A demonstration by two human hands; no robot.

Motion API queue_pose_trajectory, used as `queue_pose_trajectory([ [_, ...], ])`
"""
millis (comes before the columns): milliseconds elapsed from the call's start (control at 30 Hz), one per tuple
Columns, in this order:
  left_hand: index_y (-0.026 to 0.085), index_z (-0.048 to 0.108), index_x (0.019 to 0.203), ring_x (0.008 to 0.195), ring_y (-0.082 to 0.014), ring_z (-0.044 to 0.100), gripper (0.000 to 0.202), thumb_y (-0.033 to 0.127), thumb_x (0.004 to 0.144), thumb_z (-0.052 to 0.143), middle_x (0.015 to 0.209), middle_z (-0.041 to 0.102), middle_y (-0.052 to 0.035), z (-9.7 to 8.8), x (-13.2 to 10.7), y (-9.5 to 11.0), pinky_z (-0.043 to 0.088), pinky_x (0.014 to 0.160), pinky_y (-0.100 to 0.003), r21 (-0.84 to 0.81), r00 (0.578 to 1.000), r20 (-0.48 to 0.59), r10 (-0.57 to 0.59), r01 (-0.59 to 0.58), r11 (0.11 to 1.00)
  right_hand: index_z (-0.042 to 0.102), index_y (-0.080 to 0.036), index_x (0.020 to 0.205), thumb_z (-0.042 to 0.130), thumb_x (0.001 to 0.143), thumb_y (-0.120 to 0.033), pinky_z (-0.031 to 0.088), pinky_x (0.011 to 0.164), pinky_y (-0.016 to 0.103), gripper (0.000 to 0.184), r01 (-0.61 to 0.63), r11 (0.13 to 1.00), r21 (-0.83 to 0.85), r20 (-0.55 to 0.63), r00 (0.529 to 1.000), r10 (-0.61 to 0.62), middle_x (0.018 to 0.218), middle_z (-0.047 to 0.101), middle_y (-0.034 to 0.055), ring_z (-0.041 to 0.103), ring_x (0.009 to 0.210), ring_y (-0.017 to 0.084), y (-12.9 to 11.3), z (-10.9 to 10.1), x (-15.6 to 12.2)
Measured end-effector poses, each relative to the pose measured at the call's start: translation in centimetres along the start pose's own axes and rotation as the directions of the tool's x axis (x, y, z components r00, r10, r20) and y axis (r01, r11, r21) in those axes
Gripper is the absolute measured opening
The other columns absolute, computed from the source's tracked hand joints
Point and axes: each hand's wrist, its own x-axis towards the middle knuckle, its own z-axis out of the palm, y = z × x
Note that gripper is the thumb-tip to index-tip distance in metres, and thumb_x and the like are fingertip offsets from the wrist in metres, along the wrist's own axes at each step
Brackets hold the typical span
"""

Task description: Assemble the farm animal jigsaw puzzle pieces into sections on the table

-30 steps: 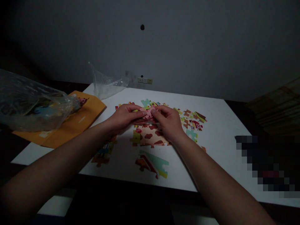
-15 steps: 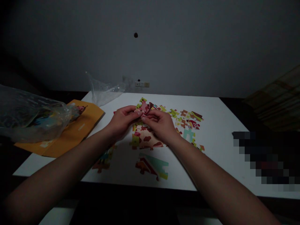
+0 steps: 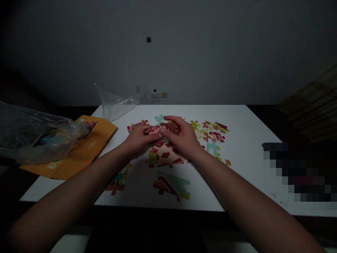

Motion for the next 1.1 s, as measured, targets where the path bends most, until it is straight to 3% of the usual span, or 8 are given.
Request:
queue_pose_trajectory([
  [167, 0.011, 0.079, 0.104, 0.076, -0.0189, 0.080, 0.044, 0.040, 0.079, 0.101, 0.089, 0.083, -0.0107, -0.3, -0.2, 0.9, 0.068, 0.075, -0.031, -0.100, 0.995, 0.093, -0.042, 0.051, 0.994, 0.086, -0.027, 0.108, 0.099, 0.080, -0.048, 0.067, 0.077, 0.039, 0.037, -0.028, 0.998, 0.062, 0.010, 1.000, 0.028, 0.099, 0.086, 0.0056, 0.079, 0.088, 0.023, 0.0, -0.2, 0.1],
  [333, 0.009, 0.078, 0.101, 0.075, -0.0226, 0.082, 0.030, 0.037, 0.091, 0.085, 0.089, 0.083, -0.0161, -0.9, -0.2, 1.0, 0.069, 0.070, -0.033, -0.188, 0.986, 0.153, -0.072, 0.101, 0.977, 0.089, -0.029, 0.116, 0.098, 0.083, -0.048, 0.063, 0.059, 0.034, 0.039, -0.111, 0.994, 0.004, 0.044, 0.993, 0.111, 0.098, 0.083, 0.0058, 0.074, 0.076, 0.020, -0.2, -0.5, -0.5],
  [533, 0.007, 0.079, 0.097, 0.070, -0.0233, 0.080, 0.041, 0.046, 0.089, 0.088, 0.079, 0.081, -0.0170, -1.4, -0.2, 0.6, 0.067, 0.067, -0.032, -0.160, 0.974, 0.221, -0.058, 0.094, 0.983, 0.088, -0.028, 0.120, 0.101, 0.079, -0.049, 0.058, 0.049, 0.031, 0.047, -0.208, 0.978, 0.031, 0.107, 0.973, 0.204, 0.086, 0.079, 0.0035, 0.072, 0.064, 0.018, -0.4, -1.0, -0.5],
  [700, 0.008, 0.079, 0.098, 0.071, -0.0220, 0.080, 0.043, 0.050, 0.091, 0.089, 0.082, 0.082, -0.0166, -1.8, -0.1, 0.3, 0.067, 0.070, -0.032, -0.175, 0.972, 0.233, -0.038, 0.080, 0.981, 0.088, -0.029, 0.121, 0.100, 0.079, -0.049, 0.055, 0.045, 0.030, 0.048, -0.252, 0.967, 0.023, 0.103, 0.963, 0.248, 0.093, 0.082, 0.0058, 0.076, 0.067, 0.021, -0.5, -1.1, -0.4],
  [967, 0.007, 0.079, 0.104, 0.074, -0.0233, 0.082, 0.029, 0.037, 0.101, 0.079, 0.087, 0.082, -0.0179, -1.9, 0.0, 0.4, 0.068, 0.073, -0.033, -0.204, 0.966, 0.241, -0.095, 0.146, 0.968, 0.088, -0.030, 0.119, 0.098, 0.081, -0.050, 0.062, 0.059, 0.037, 0.044, -0.218, 0.976, 0.018, 0.130, 0.968, 0.214, 0.102, 0.083, 0.0051, 0.074, 0.070, 0.019, -0.3, -1.1, -0.5],
  [1100, 0.006, 0.079, 0.108, 0.077, -0.0239, 0.083, 0.022, 0.026, 0.106, 0.070, 0.098, 0.084, -0.0206, -1.2, -0.3, 1.0, 0.070, 0.074, -0.035, -0.259, 0.975, 0.176, -0.133, 0.177, 0.949, 0.089, -0.029, 0.115, 0.082, 0.092, -0.073, 0.066, 0.080, 0.043, 0.050, -0.189, 0.981, 0.040, 0.092, 0.978, 0.185, 0.110, 0.086, 0.0083, 0.080, 0.097, 0.028, 0.1, -1.0, 0.0],
])
